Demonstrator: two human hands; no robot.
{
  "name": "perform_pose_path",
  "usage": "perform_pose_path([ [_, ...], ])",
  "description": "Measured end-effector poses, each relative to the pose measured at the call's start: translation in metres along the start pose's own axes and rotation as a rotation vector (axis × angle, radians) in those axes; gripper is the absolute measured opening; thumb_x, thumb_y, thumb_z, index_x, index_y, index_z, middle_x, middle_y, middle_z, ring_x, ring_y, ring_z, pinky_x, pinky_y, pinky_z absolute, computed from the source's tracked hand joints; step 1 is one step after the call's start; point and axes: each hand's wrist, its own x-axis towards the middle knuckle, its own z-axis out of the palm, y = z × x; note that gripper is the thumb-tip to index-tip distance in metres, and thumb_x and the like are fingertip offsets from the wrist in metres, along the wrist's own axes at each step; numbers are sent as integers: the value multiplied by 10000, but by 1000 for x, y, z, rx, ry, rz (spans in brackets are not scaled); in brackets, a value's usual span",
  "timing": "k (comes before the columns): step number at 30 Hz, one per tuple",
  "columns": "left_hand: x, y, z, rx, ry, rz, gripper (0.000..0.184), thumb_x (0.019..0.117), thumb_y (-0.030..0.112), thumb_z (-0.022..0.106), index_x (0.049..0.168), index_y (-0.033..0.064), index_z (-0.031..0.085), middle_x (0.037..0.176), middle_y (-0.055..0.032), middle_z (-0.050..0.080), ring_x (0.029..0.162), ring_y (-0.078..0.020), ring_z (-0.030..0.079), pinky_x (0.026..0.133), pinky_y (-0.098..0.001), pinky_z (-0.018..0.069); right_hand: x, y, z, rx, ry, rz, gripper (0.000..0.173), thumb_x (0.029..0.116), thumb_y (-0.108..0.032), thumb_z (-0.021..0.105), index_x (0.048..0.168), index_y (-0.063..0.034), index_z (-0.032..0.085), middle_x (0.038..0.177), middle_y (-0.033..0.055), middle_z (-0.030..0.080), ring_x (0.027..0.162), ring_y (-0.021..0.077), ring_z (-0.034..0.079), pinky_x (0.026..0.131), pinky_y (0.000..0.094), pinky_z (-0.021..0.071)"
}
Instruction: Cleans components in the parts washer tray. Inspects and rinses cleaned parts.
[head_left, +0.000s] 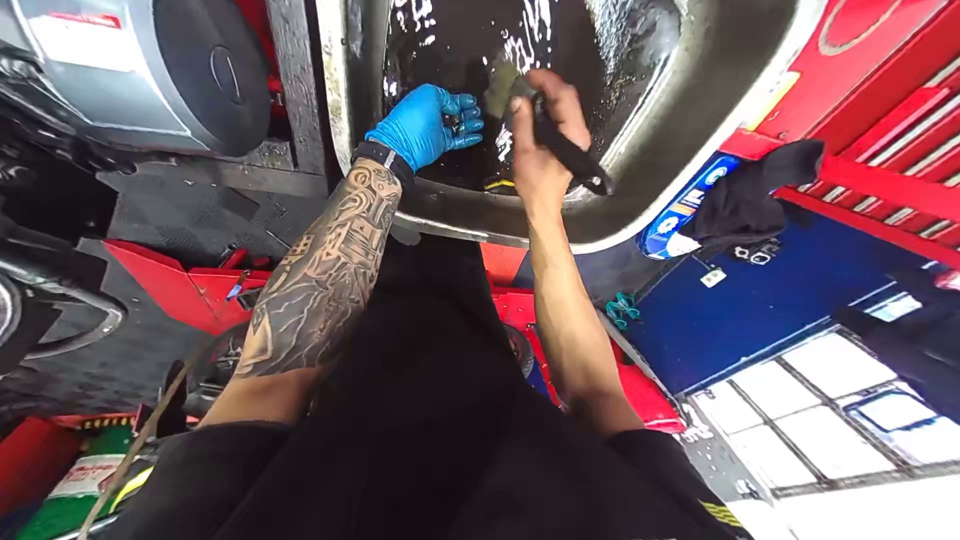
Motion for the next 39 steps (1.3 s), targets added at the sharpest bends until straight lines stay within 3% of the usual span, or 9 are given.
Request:
perform_pose_path([
  [3, -9, 0, -5, 16, -105, 42, 421, 1013, -17, 343, 1403, -26, 502, 1316, -149, 639, 1145, -226, 681, 991, -362, 564, 9, -7, -3, 72, 67, 10, 293, 922, -15, 697, 1198, 78, 674, 1120, 157, 723, 920, 179, 722, 793, 348, 630],
  [10, -20, 0, -17, 86, -303, 206, 466, 915, -138, 417, 1362, -54, 516, 1309, -139, 609, 1195, -214, 636, 1053, -360, 535, 0, -12, 5, 149, -68, 16, 286, 895, 0, 717, 1173, 62, 694, 1104, 145, 733, 894, 175, 727, 768, 348, 640],
  [13, -25, 1, -20, 226, -280, 293, 464, 924, -95, 432, 1351, 10, 581, 1252, -66, 660, 1118, -130, 651, 982, -300, 548, -6, -7, 5, 37, -281, -31, 262, 903, -61, 716, 1157, 1, 735, 1077, 107, 755, 941, 142, 723, 840, 327, 608],
  [17, -22, -14, -27, 215, -244, 241, 470, 928, -120, 417, 1374, -32, 539, 1268, -115, 644, 1109, -176, 670, 991, -335, 563, 13, -10, -9, -290, -561, -86, 274, 880, -123, 677, 1139, -123, 766, 996, 48, 768, 903, 142, 725, 833, 348, 587],
  [22, -24, -16, -26, 158, -245, 347, 382, 943, -101, 446, 1289, 4, 569, 1192, -64, 667, 1093, -145, 670, 986, -326, 567, 7, -22, -1, -116, -389, -100, 264, 907, -76, 689, 1162, -35, 746, 1043, 94, 760, 932, 150, 726, 840, 325, 606],
  [25, -23, -13, -33, 333, -256, 404, 462, 923, -64, 453, 1356, 27, 585, 1275, -53, 652, 1119, -121, 644, 961, -292, 553, -3, -1, 0, -28, -454, -58, 261, 896, -74, 714, 1153, -53, 752, 1051, 72, 765, 933, 119, 724, 852, 325, 606],
  [32, -29, -14, -19, 63, -272, 367, 420, 903, -140, 414, 1275, -15, 564, 1191, -89, 660, 1100, -179, 668, 1014, -358, 555, 10, -29, -14, -89, -338, -142, 253, 914, -67, 686, 1155, -16, 743, 1069, 105, 753, 957, 152, 719, 845, 313, 603],
  [36, -30, -9, -27, 422, -316, 470, 456, 888, -76, 490, 1319, 34, 590, 1214, -39, 661, 1113, -110, 643, 983, -302, 547, 1, -13, -11, 3, -466, -101, 248, 910, -74, 702, 1152, -43, 750, 1063, 76, 763, 940, 116, 721, 858, 312, 601],
  [39, -29, -14, -25, 306, -301, 418, 411, 874, -112, 465, 1244, 21, 584, 1145, -59, 673, 1048, -147, 672, 965, -350, 569, 11, -21, -22, -147, -560, -150, 255, 895, -96, 669, 1132, -81, 763, 1016, 60, 766, 921, 123, 720, 845, 311, 590],
])
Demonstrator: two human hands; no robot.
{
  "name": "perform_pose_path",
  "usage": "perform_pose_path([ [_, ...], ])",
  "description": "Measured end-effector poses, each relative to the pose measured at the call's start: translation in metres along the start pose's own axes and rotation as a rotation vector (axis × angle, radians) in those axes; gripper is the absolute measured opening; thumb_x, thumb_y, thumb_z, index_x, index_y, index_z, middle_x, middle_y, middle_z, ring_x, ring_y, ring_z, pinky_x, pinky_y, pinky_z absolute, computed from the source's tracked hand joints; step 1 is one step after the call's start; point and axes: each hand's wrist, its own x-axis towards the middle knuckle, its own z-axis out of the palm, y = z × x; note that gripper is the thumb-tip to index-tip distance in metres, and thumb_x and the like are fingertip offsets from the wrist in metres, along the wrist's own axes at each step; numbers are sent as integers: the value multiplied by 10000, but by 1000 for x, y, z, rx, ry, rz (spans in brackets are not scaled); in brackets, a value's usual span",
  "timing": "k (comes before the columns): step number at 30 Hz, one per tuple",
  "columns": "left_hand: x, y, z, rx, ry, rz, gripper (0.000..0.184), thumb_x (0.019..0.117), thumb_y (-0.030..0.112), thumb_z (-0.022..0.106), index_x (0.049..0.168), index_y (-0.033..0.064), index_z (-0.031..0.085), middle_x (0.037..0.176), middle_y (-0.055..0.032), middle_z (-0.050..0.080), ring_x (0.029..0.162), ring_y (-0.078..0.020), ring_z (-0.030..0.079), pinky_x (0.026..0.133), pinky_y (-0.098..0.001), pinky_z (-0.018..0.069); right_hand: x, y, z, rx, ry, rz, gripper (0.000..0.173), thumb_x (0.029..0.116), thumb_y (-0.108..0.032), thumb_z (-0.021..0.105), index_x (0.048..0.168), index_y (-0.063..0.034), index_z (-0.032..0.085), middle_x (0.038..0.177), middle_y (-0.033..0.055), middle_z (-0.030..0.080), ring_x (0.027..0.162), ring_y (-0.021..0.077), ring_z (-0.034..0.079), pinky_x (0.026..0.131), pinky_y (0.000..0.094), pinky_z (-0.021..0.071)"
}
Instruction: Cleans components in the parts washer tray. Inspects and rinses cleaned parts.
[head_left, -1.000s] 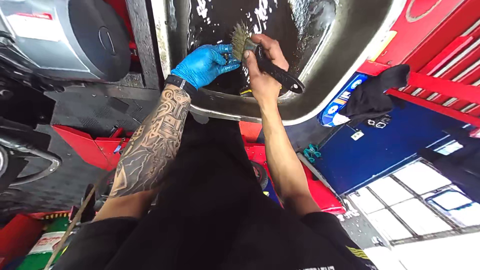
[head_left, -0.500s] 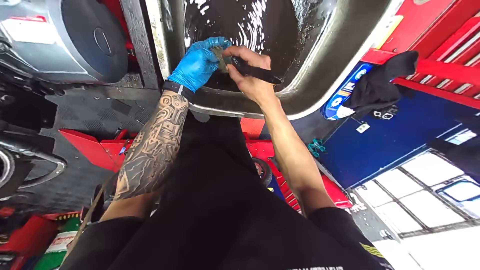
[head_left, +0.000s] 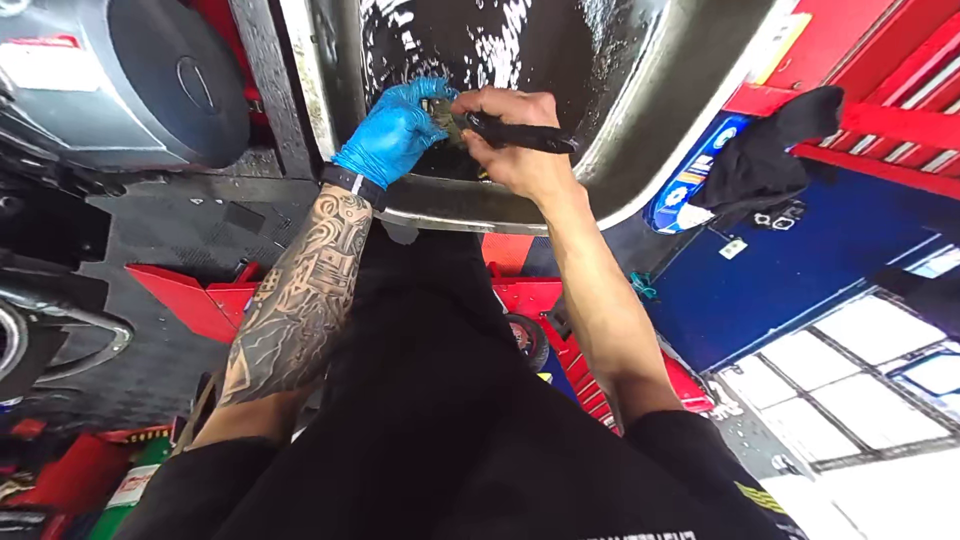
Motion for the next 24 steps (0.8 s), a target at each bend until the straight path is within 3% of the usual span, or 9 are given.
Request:
perform_pose_path([
  [3, 3, -2, 3, -94, -7, -1, 390, 863, -128, 446, 1188, 26, 595, 1144, -66, 678, 1082, -175, 671, 1016, -393, 553, 1, -11, -13, -73, 9, 27, 249, 878, -104, 658, 1103, -90, 761, 965, 54, 756, 870, 119, 707, 798, 300, 580],
  [8, 5, 2, 1, -131, -18, 37, 377, 867, -127, 486, 1190, 37, 591, 1121, -51, 669, 1065, -163, 662, 1018, -376, 544, 0, -10, -6, 102, 237, 31, 249, 898, -52, 693, 1140, -10, 736, 1055, 91, 753, 931, 118, 715, 830, 293, 600],
  [14, -8, 14, 4, 196, -57, 146, 252, 932, -26, 674, 1177, 10, 622, 1107, -63, 711, 1086, -176, 694, 996, -368, 581, -4, -13, -7, 150, 316, 19, 250, 918, -53, 709, 1160, 7, 730, 1092, 102, 746, 920, 118, 708, 788, 284, 604],
  [19, -14, 18, 10, 460, 10, 241, 271, 926, 15, 698, 1187, -2, 626, 1116, -52, 713, 1079, -102, 688, 984, -293, 575, 1, -24, -9, 222, 236, -30, 256, 921, -44, 706, 1169, 19, 729, 1106, 108, 742, 951, 120, 704, 824, 284, 602],
  [24, -17, 19, 13, 531, 9, 251, 296, 908, -60, 629, 1200, -11, 636, 1129, -63, 696, 1037, -81, 677, 925, -257, 576, -11, -1, -5, 194, 64, -28, 244, 919, -60, 712, 1158, -35, 756, 1088, 72, 767, 965, 114, 724, 870, 313, 608],
])
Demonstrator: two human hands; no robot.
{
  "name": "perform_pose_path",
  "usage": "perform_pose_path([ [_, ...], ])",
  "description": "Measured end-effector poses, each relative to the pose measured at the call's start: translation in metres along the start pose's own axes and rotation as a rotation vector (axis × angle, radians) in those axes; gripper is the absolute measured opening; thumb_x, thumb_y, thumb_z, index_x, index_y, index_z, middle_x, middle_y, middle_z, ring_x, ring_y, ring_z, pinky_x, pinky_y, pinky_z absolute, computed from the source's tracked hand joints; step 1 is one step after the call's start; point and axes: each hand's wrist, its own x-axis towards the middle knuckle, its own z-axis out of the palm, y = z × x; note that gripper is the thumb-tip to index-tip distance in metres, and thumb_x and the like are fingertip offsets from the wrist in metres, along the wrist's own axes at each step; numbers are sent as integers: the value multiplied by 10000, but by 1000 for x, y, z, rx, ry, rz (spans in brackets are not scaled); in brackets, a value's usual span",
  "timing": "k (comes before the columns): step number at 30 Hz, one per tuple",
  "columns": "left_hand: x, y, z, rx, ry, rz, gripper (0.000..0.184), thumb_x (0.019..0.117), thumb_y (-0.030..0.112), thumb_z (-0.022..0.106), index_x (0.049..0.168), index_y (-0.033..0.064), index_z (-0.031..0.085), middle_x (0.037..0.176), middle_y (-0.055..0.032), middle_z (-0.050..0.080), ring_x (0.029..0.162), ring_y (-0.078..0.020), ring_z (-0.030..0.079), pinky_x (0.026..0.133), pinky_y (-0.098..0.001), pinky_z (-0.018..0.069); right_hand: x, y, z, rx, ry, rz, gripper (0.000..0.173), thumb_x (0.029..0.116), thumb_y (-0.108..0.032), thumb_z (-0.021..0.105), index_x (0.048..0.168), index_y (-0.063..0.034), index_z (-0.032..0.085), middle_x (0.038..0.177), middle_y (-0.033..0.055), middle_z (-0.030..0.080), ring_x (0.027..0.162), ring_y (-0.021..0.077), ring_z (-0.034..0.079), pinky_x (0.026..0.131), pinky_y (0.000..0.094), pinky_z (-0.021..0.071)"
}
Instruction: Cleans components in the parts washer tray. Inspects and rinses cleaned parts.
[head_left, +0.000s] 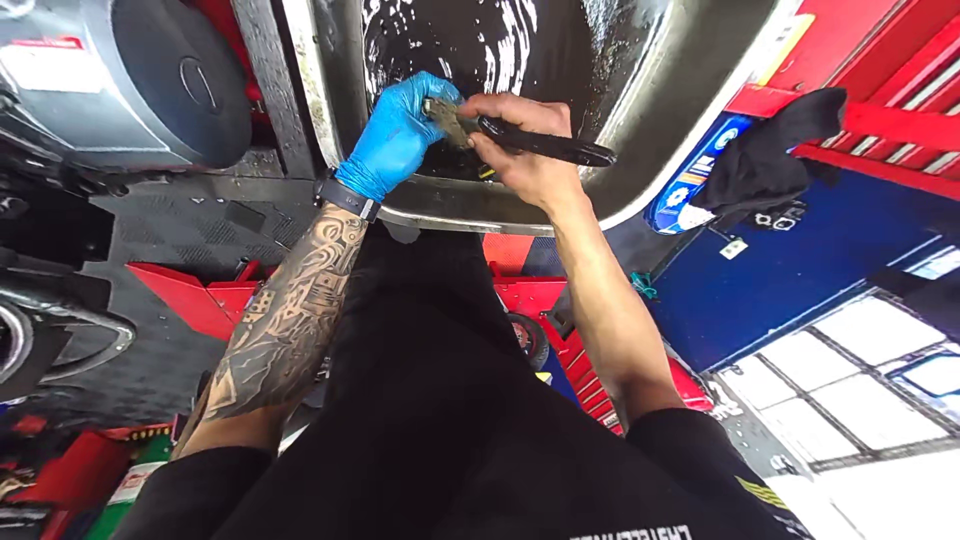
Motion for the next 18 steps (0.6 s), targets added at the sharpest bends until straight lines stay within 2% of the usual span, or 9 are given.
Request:
perform_pose_path([
  [3, -5, -12, 2, -102, -11, -14, 262, 926, -57, 643, 1185, -15, 638, 1137, -79, 705, 1066, -132, 687, 953, -305, 583, -4, -5, -20, -139, -97, 41, 238, 903, -89, 696, 1128, -88, 772, 1041, 46, 771, 946, 100, 723, 871, 307, 600],
  [5, -4, -12, 2, -171, -6, -14, 252, 936, -49, 658, 1183, -17, 617, 1130, -83, 713, 1077, -157, 701, 976, -334, 592, -2, -11, -27, -167, -30, 28, 234, 902, -91, 692, 1120, -85, 776, 1043, 54, 771, 946, 113, 723, 859, 318, 597],
  [7, -1, -6, 3, -144, 13, -17, 257, 929, -30, 679, 1176, -11, 611, 1109, -65, 721, 1061, -130, 709, 974, -317, 595, 3, -14, -21, -37, 61, -20, 235, 925, -60, 710, 1153, -23, 754, 1090, 89, 758, 969, 132, 717, 869, 318, 604],
  [9, -1, -2, 2, -98, 29, 20, 265, 919, -23, 668, 1182, -3, 634, 1101, -41, 705, 1044, -95, 685, 946, -285, 583, 3, -7, -7, 90, 52, -37, 248, 922, -36, 715, 1166, 6, 740, 1103, 102, 753, 970, 136, 714, 875, 320, 604],
  [11, 0, -4, -3, -123, 26, 76, 251, 906, -62, 611, 1147, -2, 642, 1107, -54, 707, 1048, -124, 678, 937, -312, 575, -4, 8, -3, 83, -24, -17, 247, 927, -45, 716, 1170, -14, 744, 1115, 88, 758, 1014, 135, 718, 929, 325, 597],
  [13, 1, -8, -7, -167, 24, 67, 241, 905, -93, 593, 1127, -9, 632, 1111, -74, 717, 1056, -163, 696, 952, -353, 589, -8, 15, -10, -43, -78, -6, 237, 921, -69, 705, 1150, -59, 765, 1081, 63, 769, 1014, 135, 716, 946, 329, 579],
  [15, -4, -11, -7, -167, 31, 20, 207, 922, -74, 617, 1116, -3, 631, 1091, -66, 719, 1041, -158, 710, 950, -356, 603, -9, 4, -14, -89, -48, -21, 230, 910, -70, 700, 1127, -66, 776, 1045, 67, 771, 991, 147, 714, 925, 333, 573],
  [18, -3, -8, -3, -95, 42, 0, 221, 913, -24, 676, 1131, 5, 653, 1066, -42, 711, 1016, -104, 693, 930, -300, 592, -2, -11, -3, 13, 48, -98, 230, 920, -44, 712, 1142, -18, 766, 1069, 100, 768, 1002, 175, 710, 928, 360, 574],
])
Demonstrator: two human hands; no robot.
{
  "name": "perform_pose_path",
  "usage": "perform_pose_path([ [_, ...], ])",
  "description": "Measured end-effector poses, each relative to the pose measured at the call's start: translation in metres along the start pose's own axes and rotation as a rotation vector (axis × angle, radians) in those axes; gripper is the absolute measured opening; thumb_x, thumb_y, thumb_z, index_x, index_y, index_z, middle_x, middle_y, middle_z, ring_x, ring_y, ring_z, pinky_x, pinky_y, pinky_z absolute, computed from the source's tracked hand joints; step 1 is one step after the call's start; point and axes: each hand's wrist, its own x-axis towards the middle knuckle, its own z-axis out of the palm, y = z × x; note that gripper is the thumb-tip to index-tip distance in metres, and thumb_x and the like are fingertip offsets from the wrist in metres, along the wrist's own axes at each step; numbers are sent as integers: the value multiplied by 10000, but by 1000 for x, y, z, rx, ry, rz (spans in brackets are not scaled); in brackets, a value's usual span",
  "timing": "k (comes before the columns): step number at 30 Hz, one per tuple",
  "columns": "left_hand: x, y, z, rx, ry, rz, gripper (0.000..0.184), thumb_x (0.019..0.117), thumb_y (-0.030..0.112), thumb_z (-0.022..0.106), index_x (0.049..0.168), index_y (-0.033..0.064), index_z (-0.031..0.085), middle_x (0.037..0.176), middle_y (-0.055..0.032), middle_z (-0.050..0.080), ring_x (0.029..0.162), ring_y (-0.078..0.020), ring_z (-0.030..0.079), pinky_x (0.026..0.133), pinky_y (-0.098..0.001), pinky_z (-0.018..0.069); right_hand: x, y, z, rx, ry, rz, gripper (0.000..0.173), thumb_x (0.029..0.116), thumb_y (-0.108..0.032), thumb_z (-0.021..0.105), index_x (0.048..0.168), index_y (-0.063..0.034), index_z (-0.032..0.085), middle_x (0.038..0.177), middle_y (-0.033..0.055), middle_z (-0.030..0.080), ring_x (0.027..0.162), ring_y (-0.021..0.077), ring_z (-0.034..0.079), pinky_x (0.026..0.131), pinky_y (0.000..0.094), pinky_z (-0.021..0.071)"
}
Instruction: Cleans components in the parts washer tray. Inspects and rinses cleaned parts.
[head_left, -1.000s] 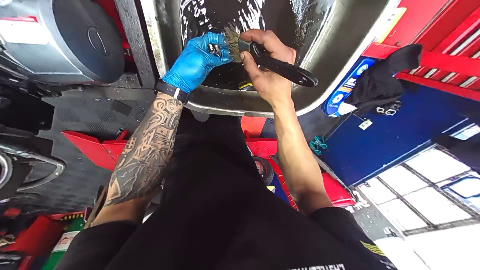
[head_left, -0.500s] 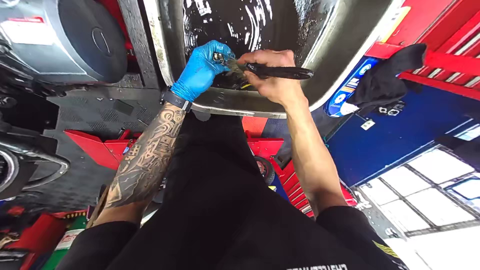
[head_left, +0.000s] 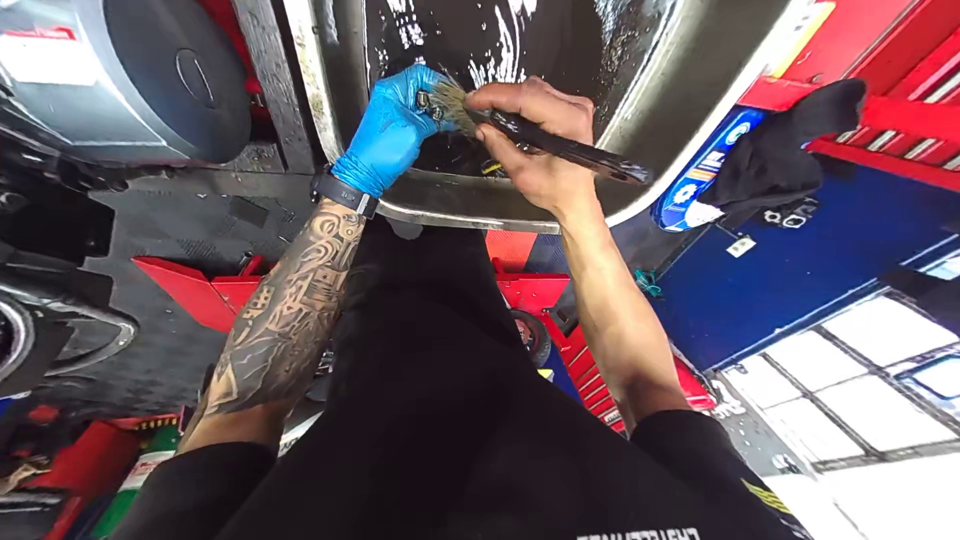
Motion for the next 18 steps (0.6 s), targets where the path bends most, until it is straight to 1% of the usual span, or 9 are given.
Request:
perform_pose_path([
  [1, 1, 1, 2, 25, 4, 18, 216, 906, -29, 659, 1119, 12, 660, 1051, -31, 710, 999, -85, 684, 911, -279, 584, 0, 4, 6, 0, -12, -6, 233, 926, -52, 709, 1150, -26, 765, 1082, 97, 768, 1017, 180, 711, 944, 371, 573],
  [3, 5, 0, 2, 52, 14, 18, 230, 886, -48, 620, 1100, 21, 667, 1059, -33, 715, 999, -88, 678, 897, -280, 574, -4, 18, 10, -83, -71, 1, 237, 934, -82, 698, 1159, -59, 768, 1076, 79, 771, 1016, 177, 717, 949, 367, 576],
  [5, 6, -5, -1, 18, 33, -33, 226, 889, -57, 651, 1103, 13, 663, 1090, -53, 723, 1031, -122, 692, 925, -313, 585, -6, 23, 1, -211, -141, 9, 237, 928, -99, 678, 1144, -84, 775, 1032, 70, 776, 980, 184, 722, 926, 363, 574],
  [7, 4, -12, -2, -45, 43, -69, 199, 906, -39, 692, 1094, 4, 644, 1090, -68, 722, 1042, -159, 710, 944, -350, 606, -8, 14, -5, -283, -140, 14, 234, 918, -101, 661, 1121, -87, 776, 994, 75, 774, 953, 194, 727, 899, 367, 580],
  [8, 4, -13, -1, -54, 52, -79, 202, 902, -32, 698, 1092, 7, 644, 1079, -66, 726, 1034, -157, 714, 939, -348, 610, -6, 7, -6, -273, -105, 8, 228, 924, -100, 668, 1123, -82, 777, 1000, 75, 774, 954, 187, 725, 898, 360, 581],
  [11, 6, -6, 3, 46, 56, -61, 220, 889, -5, 701, 1106, 23, 676, 1042, -28, 715, 995, -82, 687, 910, -273, 581, 2, 1, 7, -155, -39, -33, 229, 946, -84, 696, 1160, -50, 769, 1052, 93, 772, 979, 191, 713, 926, 370, 564],
  [13, 8, -5, 3, 68, 47, -52, 203, 874, -33, 659, 1063, 38, 680, 1053, -32, 722, 1000, -92, 683, 895, -282, 576, -1, 16, 14, -139, -93, -17, 243, 951, -90, 685, 1180, -66, 762, 1081, 81, 773, 1002, 191, 717, 953, 379, 561],
  [15, 7, -8, 2, 80, 40, -98, 207, 856, -45, 668, 1045, 39, 679, 1082, -39, 728, 1028, -104, 681, 914, -300, 569, -6, 22, 8, -198, -160, 12, 253, 949, -100, 668, 1182, -84, 765, 1075, 73, 777, 998, 200, 724, 955, 386, 562],
  [18, 3, -13, 3, 14, 47, -130, 190, 876, -29, 703, 1056, 25, 673, 1064, -45, 725, 1018, -116, 693, 927, -311, 584, -4, 4, -2, -301, -201, 35, 259, 940, -102, 642, 1167, -98, 767, 1009, 78, 773, 949, 217, 721, 910, 386, 562],
])
